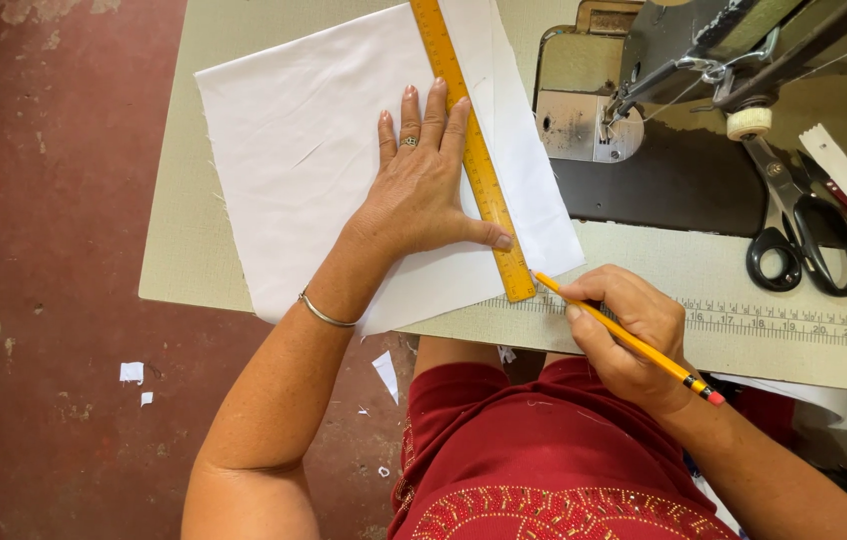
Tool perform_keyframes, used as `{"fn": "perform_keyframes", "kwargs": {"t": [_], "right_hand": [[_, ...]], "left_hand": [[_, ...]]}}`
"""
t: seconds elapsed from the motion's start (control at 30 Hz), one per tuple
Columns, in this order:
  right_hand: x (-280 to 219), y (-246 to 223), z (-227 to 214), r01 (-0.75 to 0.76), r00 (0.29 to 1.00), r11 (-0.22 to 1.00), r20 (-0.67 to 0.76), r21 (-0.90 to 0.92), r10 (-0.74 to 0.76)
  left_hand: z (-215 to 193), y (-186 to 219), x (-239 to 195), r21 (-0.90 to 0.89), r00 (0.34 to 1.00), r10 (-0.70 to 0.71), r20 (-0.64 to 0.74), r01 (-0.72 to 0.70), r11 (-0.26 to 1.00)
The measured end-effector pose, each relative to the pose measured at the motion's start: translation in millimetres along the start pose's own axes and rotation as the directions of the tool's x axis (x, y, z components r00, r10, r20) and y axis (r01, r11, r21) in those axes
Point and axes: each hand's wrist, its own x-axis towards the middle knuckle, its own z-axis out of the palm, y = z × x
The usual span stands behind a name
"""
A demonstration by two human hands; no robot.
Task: Measuring white fabric with a ruler, marking lines with a pencil, and cutting the fabric with scissors on a workbench.
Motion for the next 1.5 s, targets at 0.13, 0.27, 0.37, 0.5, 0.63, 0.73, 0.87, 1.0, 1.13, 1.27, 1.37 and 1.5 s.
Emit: {"fn": "perform_keyframes", "kwargs": {"t": [0.13, 0.27, 0.37, 0.5, 0.63, 0.73, 0.87, 1.0, 1.13, 1.27, 1.37, 1.5], "right_hand": [[1.5, 1.9, 0.2, 0.023, 1.000, 1.000, 0.010, 0.006, -0.023], [0.8, 3.4, 1.0, 0.058, 0.998, 0.998, 0.022, -0.008, -0.058], [1.7, 3.2, 0.6, 0.074, 0.997, 0.997, 0.025, -0.023, -0.073], [6.9, 1.1, -1.6, 0.093, 0.994, 0.995, 0.054, -0.036, -0.091], [27.6, 3.1, -6.0, 0.076, 0.988, 0.995, 0.136, -0.068, -0.066], [51.0, 1.8, -5.5, -0.072, 0.974, 0.990, 0.207, -0.121, 0.096], [71.5, -6.5, -2.0, -0.071, 0.952, 0.986, 0.283, -0.153, 0.113], [73.2, -1.9, 0.3, -0.152, 0.913, 0.960, 0.338, -0.235, 0.227], [73.2, -1.4, -0.1, -0.175, 0.904, 0.950, 0.341, -0.257, 0.259], [76.3, -1.5, -0.6, -0.199, 0.892, 0.945, 0.352, -0.259, 0.285], [80.0, 1.4, -1.9, -0.220, 0.869, 0.932, 0.376, -0.287, 0.321], [97.0, 6.1, 1.8, -0.201, 0.815, 0.918, 0.462, -0.341, 0.350]], "left_hand": [[0.6, 0.3, 0.6, 0.004, 1.000, -0.003, 0.005, 0.003, 1.000], [2.1, 0.1, 1.2, 0.012, 1.000, -0.008, 0.000, 0.008, 1.000], [1.1, 0.6, 1.3, 0.019, 1.000, -0.011, 0.002, 0.011, 1.000], [-2.2, 2.7, 1.5, 0.023, 0.999, -0.026, 0.031, 0.025, 0.999], [-4.8, 6.8, 0.4, 0.028, 0.997, -0.040, 0.064, 0.038, 0.999], [5.0, 6.0, 2.0, 0.004, 0.993, -0.034, -0.112, 0.034, 0.999], [2.8, 7.0, 1.0, 0.003, 0.993, -0.038, -0.111, 0.039, 0.999], [-0.2, 7.2, 0.0, 0.008, 0.994, -0.038, -0.100, 0.039, 0.999], [-1.8, 8.7, 0.5, 0.013, 0.996, -0.029, -0.090, 0.030, 0.999], [-2.2, 7.8, 1.0, 0.023, 0.996, -0.028, -0.091, 0.030, 0.999], [-5.2, 8.5, 0.9, 0.028, 0.997, -0.025, -0.080, 0.027, 0.999], [-6.8, 8.0, 3.4, 0.062, 0.998, -0.025, -0.052, 0.028, 0.998]]}}
